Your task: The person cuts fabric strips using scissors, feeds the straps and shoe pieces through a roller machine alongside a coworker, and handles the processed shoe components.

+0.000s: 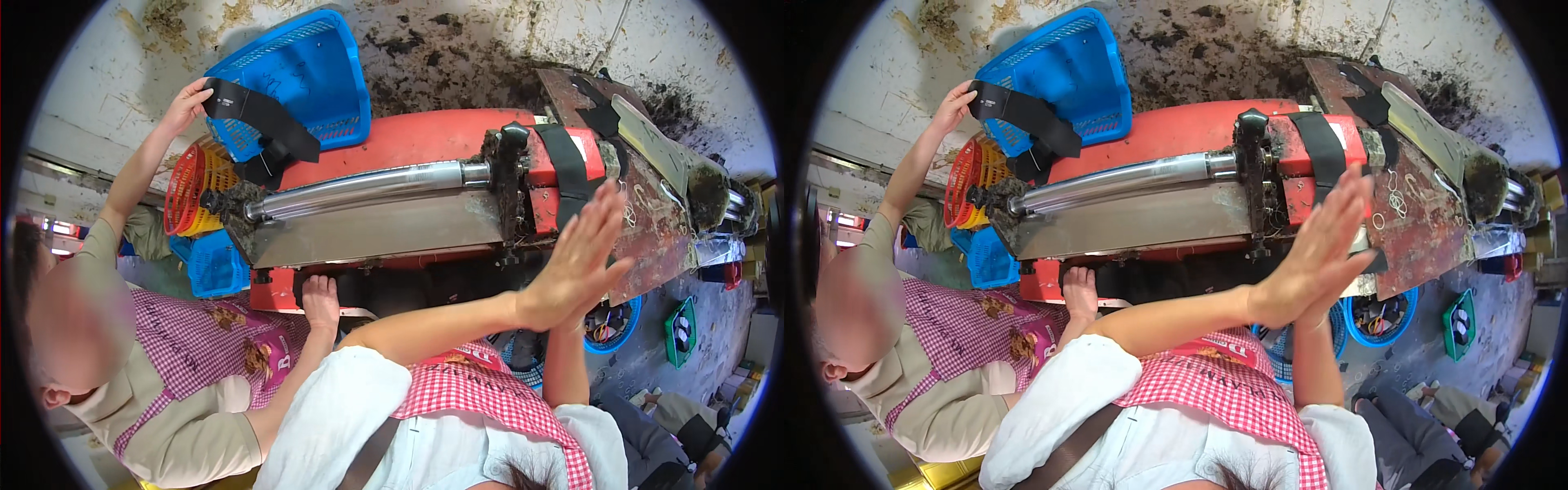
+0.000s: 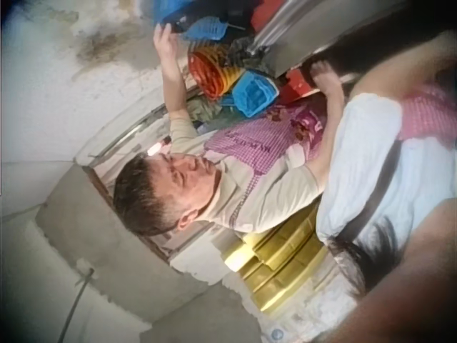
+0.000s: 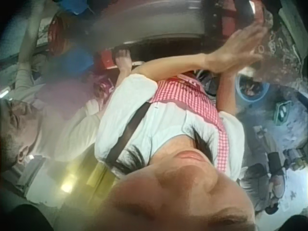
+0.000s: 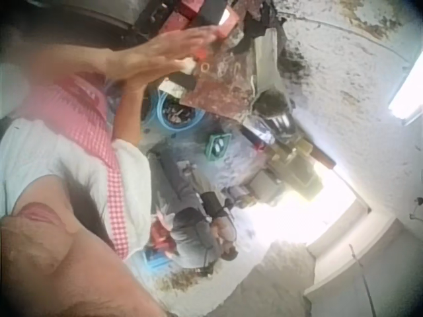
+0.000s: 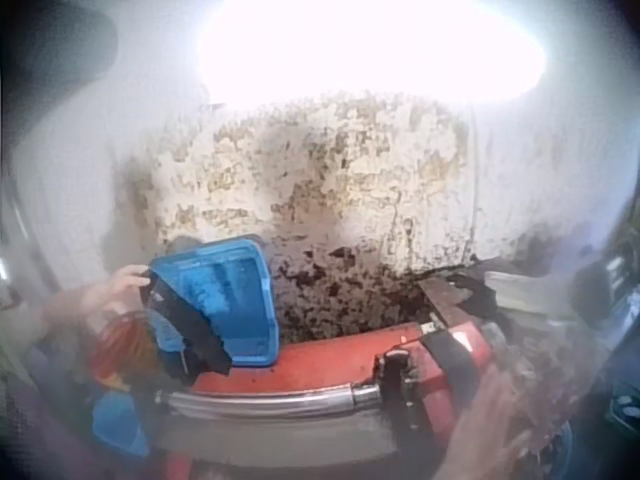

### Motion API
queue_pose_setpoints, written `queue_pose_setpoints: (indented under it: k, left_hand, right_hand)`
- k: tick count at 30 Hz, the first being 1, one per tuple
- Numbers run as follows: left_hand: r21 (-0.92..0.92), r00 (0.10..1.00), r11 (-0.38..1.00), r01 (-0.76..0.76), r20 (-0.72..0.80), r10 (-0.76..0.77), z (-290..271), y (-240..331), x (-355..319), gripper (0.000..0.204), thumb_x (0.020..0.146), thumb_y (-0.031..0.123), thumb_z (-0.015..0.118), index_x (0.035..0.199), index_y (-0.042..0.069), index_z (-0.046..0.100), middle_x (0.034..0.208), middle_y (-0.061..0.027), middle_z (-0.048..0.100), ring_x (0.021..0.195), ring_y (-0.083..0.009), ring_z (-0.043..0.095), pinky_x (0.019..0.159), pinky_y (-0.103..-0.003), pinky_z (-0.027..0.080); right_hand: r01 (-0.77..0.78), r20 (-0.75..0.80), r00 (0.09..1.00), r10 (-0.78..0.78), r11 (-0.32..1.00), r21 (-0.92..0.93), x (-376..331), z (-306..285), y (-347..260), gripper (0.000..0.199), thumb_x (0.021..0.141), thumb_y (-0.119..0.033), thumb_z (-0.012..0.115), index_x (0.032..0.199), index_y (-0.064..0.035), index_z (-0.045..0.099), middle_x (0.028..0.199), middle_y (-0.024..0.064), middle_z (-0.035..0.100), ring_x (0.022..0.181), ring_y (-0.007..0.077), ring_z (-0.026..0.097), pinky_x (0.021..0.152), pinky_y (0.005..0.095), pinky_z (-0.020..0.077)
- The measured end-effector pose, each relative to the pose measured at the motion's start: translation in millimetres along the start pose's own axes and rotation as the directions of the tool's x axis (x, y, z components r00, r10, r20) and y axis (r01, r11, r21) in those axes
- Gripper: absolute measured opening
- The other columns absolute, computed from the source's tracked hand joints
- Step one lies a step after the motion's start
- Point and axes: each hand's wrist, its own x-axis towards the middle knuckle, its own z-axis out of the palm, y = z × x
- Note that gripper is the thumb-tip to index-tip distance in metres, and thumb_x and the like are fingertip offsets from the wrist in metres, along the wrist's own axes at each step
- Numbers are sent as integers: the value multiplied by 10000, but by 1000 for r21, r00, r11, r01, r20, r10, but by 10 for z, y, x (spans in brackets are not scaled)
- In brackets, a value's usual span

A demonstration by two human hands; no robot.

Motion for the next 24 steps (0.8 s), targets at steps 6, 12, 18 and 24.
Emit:
queue_pose_setpoints:
  k: [6, 12, 18, 24]
  left_hand:
    - [-509, 986, 859, 48, -112, -122, -278, 655, -390, 604, 921, 447, 170, 1395, 89, 61, 1457, -99, 37, 1344, -225, -20, 1057, -386, -28]
    - [713, 718, 604, -358, -203, 665, -1286, 1115, -772, 490, 907, 350, 281, 1132, -29, 496, 1316, -178, 361, 1254, -280, 292, 1023, -401, 221]
    - [719, 613, 658, -223, -421, 668, -1795, 1394, -645, 308, 889, 177, 317, 935, -31, 540, 1112, -161, 510, 1082, -224, 448, 962, -353, 290]
    - [953, 964, 303, 12, -91, 249, -1625, 1145, -108, 313, 771, 133, 571, 1037, -25, 529, 1102, -153, 514, 1061, -261, 460, 939, -353, 321]
  right_hand:
    - [-131, 34, 991, 131, 991, 3, 18, 382, 201, 668, 904, -494, 196, 1388, -50, 72, 1448, 101, 89, 1337, 195, 73, 1072, 341, 30]
    - [384, 490, 868, -82, 737, -556, 443, 903, 1154, 302, 857, -181, 413, 1084, -15, 524, 1110, 157, 521, 1067, 278, 473, 941, 367, 342]
    - [669, 679, 704, 207, 126, -732, 402, 1286, 1922, 270, 826, -306, 502, 806, -45, 567, 760, 84, 587, 726, 223, 563, 695, 350, 422]
    - [669, 671, 741, -6, 88, -738, 356, 1133, 2006, 223, 819, -232, 508, 641, -97, 505, 601, 65, 510, 622, 229, 537, 591, 323, 409]
